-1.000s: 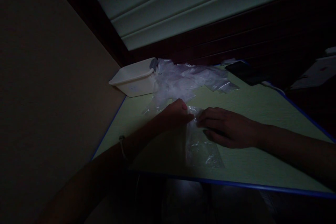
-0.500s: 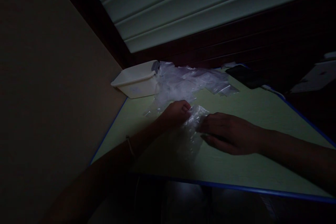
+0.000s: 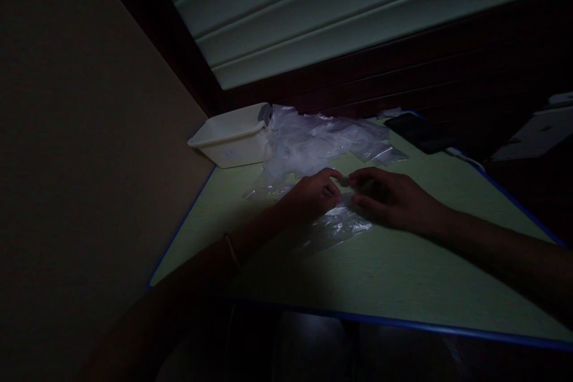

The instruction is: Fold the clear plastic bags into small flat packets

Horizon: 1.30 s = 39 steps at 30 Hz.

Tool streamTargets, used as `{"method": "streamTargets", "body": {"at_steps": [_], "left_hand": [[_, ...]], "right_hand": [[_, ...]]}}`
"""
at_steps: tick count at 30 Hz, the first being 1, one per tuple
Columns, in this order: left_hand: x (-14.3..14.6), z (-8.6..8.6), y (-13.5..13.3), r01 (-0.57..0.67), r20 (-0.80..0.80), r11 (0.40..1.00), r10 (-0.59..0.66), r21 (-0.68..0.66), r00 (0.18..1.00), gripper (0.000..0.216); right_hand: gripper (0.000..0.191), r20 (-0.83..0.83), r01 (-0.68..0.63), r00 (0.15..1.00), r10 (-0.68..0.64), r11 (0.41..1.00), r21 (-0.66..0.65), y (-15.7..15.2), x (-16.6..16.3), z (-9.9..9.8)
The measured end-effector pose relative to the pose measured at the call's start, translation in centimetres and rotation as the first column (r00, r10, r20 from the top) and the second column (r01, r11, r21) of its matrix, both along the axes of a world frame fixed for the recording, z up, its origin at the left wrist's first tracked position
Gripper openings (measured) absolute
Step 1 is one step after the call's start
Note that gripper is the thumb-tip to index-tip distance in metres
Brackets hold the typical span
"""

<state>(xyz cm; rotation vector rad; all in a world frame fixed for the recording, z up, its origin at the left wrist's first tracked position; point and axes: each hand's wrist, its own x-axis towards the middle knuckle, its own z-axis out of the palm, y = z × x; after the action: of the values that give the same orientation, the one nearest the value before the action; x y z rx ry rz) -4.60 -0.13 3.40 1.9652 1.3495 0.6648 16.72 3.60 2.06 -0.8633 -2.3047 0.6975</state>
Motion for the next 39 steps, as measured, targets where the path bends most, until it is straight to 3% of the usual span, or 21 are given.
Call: {"method": "streamTargets", "body": {"at_steps": [5,7,10,12,14,17,24,32,39], "left_hand": [[0.6,-0.2,0.1,0.070,-0.044,0.994,-0.067,0.081,0.997,0.048],[0.7,-0.1,-0.3,0.068,-0.101,0.980,-0.049,0.189,0.994,0.047],[1.1,0.3,-2.3,0.045,-0.255,0.892,0.080,0.449,0.964,0.033],[1.5,0.5,-4.4,0.133,-0.390,0.850,0.090,0.509,0.916,0.017],[1.9,0.6,-6.5,0.216,-0.491,0.849,0.057,0.482,0.870,0.016],[2.6,0.1,-8.6,0.210,-0.547,0.891,0.049,0.401,0.836,0.021],[3.1,-0.6,-9.0,0.170,-0.550,0.929,0.042,0.329,0.834,0.036],[2.7,-1.1,-10.1,0.189,-0.512,0.897,0.047,0.400,0.858,0.049],[2.7,-1.6,-10.7,0.209,-0.518,0.826,0.114,0.523,0.848,0.037]], "right_hand": [[0.024,0.026,-0.078,0.997,0.079,0.996,-0.039,-0.2,-0.2,0.0],[0.020,0.023,-0.069,0.997,0.070,0.997,-0.043,-0.2,-0.1,-0.1],[0.017,0.009,-0.058,0.998,0.059,0.998,-0.037,-0.1,-0.1,-0.2],[0.016,-0.002,-0.067,0.998,0.067,0.997,-0.041,-0.1,-0.1,-0.1],[0.015,-0.009,-0.074,0.997,0.073,0.996,-0.047,-0.1,-0.2,0.0],[0.016,-0.010,-0.077,0.997,0.076,0.996,-0.048,-0.2,-0.2,0.1],[0.014,0.003,-0.175,0.984,0.175,0.983,-0.053,-0.3,0.4,0.2],[0.008,-0.050,-0.370,0.929,0.368,0.928,-0.043,-0.4,1.0,0.9],[0.006,0.008,-0.468,0.883,0.469,0.880,0.078,0.0,1.3,1.0]]}}
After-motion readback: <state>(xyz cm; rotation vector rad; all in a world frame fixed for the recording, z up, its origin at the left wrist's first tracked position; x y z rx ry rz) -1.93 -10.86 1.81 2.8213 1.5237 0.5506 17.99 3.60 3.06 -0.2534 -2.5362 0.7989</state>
